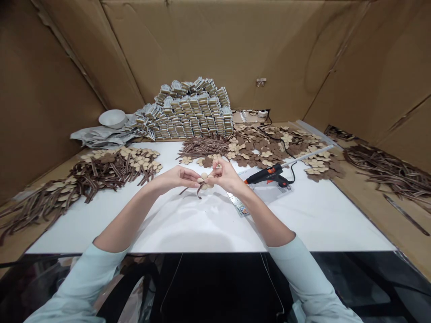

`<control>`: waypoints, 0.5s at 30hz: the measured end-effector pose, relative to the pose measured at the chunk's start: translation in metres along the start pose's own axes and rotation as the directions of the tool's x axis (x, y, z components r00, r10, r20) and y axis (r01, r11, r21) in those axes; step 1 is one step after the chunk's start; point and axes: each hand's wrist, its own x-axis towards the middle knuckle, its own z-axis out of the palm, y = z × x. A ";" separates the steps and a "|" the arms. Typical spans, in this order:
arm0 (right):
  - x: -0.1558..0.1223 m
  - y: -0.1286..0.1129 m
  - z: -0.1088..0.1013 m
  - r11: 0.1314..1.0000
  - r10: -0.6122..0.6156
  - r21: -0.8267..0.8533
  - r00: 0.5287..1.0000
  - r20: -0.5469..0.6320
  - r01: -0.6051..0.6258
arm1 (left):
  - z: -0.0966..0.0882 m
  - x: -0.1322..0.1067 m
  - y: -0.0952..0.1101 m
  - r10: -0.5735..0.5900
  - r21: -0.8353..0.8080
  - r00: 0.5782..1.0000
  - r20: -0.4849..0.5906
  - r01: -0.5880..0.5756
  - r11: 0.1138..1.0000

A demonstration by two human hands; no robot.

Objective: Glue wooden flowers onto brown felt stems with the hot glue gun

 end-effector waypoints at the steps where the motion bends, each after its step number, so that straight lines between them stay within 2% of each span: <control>1: 0.000 0.001 0.000 1.000 -0.004 -0.005 1.000 0.003 0.004 | 0.002 -0.001 0.002 0.016 0.002 1.000 0.003 -0.016 1.000; 7: 0.004 0.012 -0.001 0.996 -0.047 -0.078 0.999 0.014 0.047 | 0.014 -0.001 0.010 0.053 0.015 0.997 -0.050 -0.052 0.999; 12: 0.004 0.019 0.000 0.937 -0.137 -0.325 0.991 0.007 0.132 | 0.014 0.001 0.003 0.071 0.083 0.991 -0.117 -0.062 0.995; 15: 0.002 0.017 0.001 0.938 -0.123 -0.323 0.992 0.030 0.126 | 0.012 0.003 -0.002 0.096 0.176 0.987 -0.126 -0.073 0.982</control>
